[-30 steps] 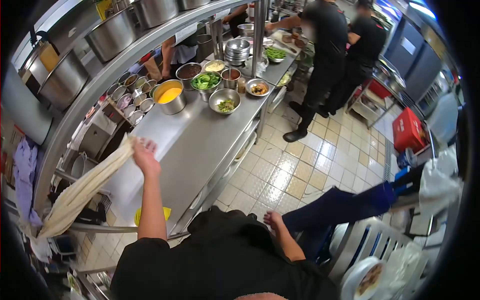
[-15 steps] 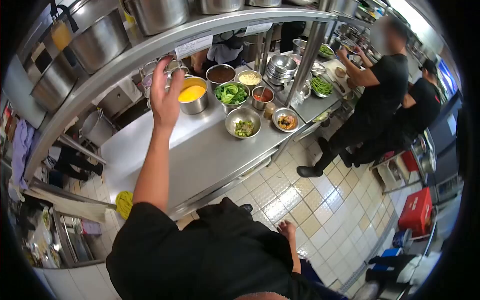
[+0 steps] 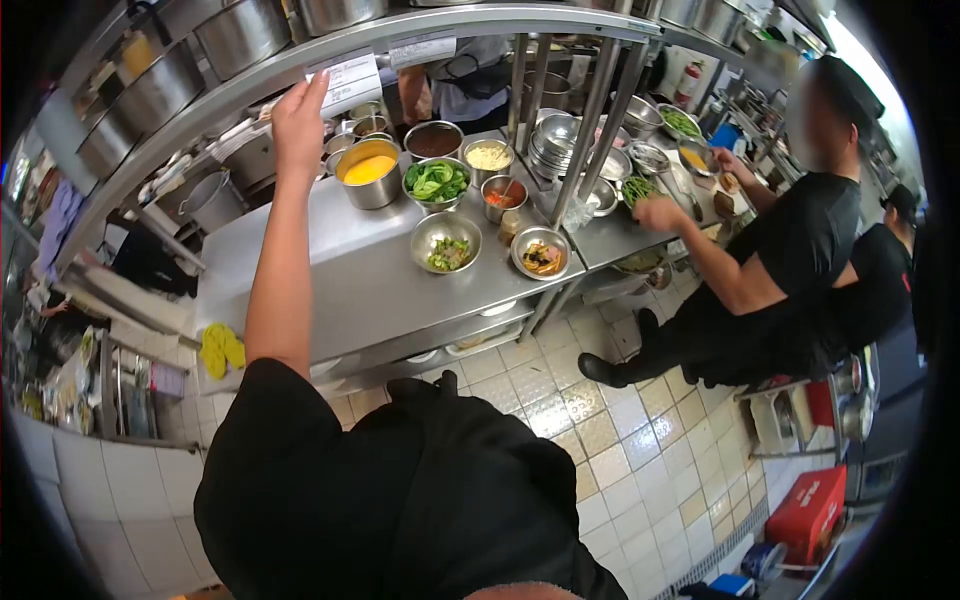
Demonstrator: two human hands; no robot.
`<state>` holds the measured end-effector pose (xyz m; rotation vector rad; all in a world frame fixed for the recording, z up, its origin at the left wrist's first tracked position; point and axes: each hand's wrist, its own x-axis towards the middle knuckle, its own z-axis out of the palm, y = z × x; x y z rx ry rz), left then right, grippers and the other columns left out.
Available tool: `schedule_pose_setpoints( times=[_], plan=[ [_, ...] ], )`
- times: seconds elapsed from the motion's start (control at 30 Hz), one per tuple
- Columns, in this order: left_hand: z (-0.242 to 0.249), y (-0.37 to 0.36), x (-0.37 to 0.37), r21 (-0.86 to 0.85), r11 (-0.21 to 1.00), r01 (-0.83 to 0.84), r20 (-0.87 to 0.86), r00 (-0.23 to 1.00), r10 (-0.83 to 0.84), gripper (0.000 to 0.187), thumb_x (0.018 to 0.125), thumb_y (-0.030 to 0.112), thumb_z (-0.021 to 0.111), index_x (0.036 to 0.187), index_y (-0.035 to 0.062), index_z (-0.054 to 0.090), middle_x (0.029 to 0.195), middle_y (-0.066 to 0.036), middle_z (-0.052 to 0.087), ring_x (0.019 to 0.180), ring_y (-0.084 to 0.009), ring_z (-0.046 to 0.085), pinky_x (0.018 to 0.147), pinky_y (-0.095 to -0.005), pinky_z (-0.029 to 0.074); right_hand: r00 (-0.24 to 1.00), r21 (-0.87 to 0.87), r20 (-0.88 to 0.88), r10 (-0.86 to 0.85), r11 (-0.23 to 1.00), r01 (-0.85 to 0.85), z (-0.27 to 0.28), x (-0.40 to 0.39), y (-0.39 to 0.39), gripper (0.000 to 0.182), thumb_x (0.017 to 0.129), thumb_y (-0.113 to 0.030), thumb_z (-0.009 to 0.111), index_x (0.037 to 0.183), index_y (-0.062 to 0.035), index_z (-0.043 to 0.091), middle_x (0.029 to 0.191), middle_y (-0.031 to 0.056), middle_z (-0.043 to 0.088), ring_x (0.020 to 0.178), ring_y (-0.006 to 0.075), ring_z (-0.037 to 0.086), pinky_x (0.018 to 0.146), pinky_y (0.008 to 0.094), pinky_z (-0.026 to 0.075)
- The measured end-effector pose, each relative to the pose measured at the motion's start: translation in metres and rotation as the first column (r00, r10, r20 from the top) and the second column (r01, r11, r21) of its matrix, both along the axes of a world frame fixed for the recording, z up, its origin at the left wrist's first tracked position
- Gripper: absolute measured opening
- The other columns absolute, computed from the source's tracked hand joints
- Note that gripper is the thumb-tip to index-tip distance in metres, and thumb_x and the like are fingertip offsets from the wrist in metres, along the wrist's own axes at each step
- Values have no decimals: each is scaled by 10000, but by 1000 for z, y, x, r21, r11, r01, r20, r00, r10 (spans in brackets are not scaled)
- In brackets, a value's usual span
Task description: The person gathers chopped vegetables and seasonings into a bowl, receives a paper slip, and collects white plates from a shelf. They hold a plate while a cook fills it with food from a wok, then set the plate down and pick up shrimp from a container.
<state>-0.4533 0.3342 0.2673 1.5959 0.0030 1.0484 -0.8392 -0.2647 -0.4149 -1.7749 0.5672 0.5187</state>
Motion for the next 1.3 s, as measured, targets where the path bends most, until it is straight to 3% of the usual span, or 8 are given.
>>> schedule_pose_setpoints(
  times=[0.1,0.23,0.5,0.67,0.77,0.9,1.07,1.3],
  plan=[
    [4,-17,-2,-141,982,124,-4,992,-126,365,957,364,570,1035,20,663,912,-17,676,733,-70,579,628,-218,445,894,-364,-63,443,824,-434,20,36,-43,276,914,-234,540,983,26,603,901,141,631,699,291,608,606,390,475],
    [-2,-15,-9,-275,928,252,31,967,-253,522,960,480,492,1209,24,542,1128,-116,641,1005,-226,629,857,-383,510,762,187,-417,-496,773,606,45,76,-74,325,938,-225,493,1148,16,549,1081,167,618,869,283,626,653,411,487],
    [-32,-28,22,-581,723,373,374,912,-169,681,917,605,456,1248,10,455,1254,-178,504,1152,-362,508,940,-522,444,876,306,-227,-425,823,479,-40,139,-162,317,916,-147,522,1147,56,600,954,182,644,842,282,628,738,417,516],
    [-87,8,68,-716,684,-137,194,903,383,481,964,431,464,1214,21,478,1177,-177,553,1041,-342,578,909,-475,480,986,-65,28,-166,984,168,6,122,-163,295,897,-242,592,980,37,641,867,162,650,817,232,629,651,352,532],
    [-136,-91,65,-440,873,-209,82,959,271,388,969,323,502,1182,0,530,1087,-148,598,938,-287,591,810,-412,496,916,-128,-140,-376,924,359,195,122,-125,290,896,-257,540,732,-34,625,635,108,608,518,207,571,514,366,454],
    [-260,-294,16,93,992,79,-378,925,-39,301,973,181,532,1200,-16,554,936,-93,618,777,-171,586,696,-296,503,906,-184,41,-422,888,422,64,62,-169,283,869,-196,589,662,-3,583,574,117,551,477,233,556,478,390,465],
    [-395,-519,-52,170,429,887,-642,430,-635,188,865,13,574,1041,31,636,950,-55,602,723,-128,570,668,-269,494,711,-119,-286,-642,760,639,131,12,-221,260,836,-206,606,699,13,634,557,128,582,425,232,574,411,390,471],
    [-365,-784,-119,-276,-402,873,-882,-396,-255,261,859,78,648,1098,-21,613,870,-24,612,768,-92,565,682,-247,466,17,207,-365,-931,-63,976,157,-109,-316,204,894,-234,570,979,-52,607,867,72,621,681,189,617,563,363,506]
  ],
)
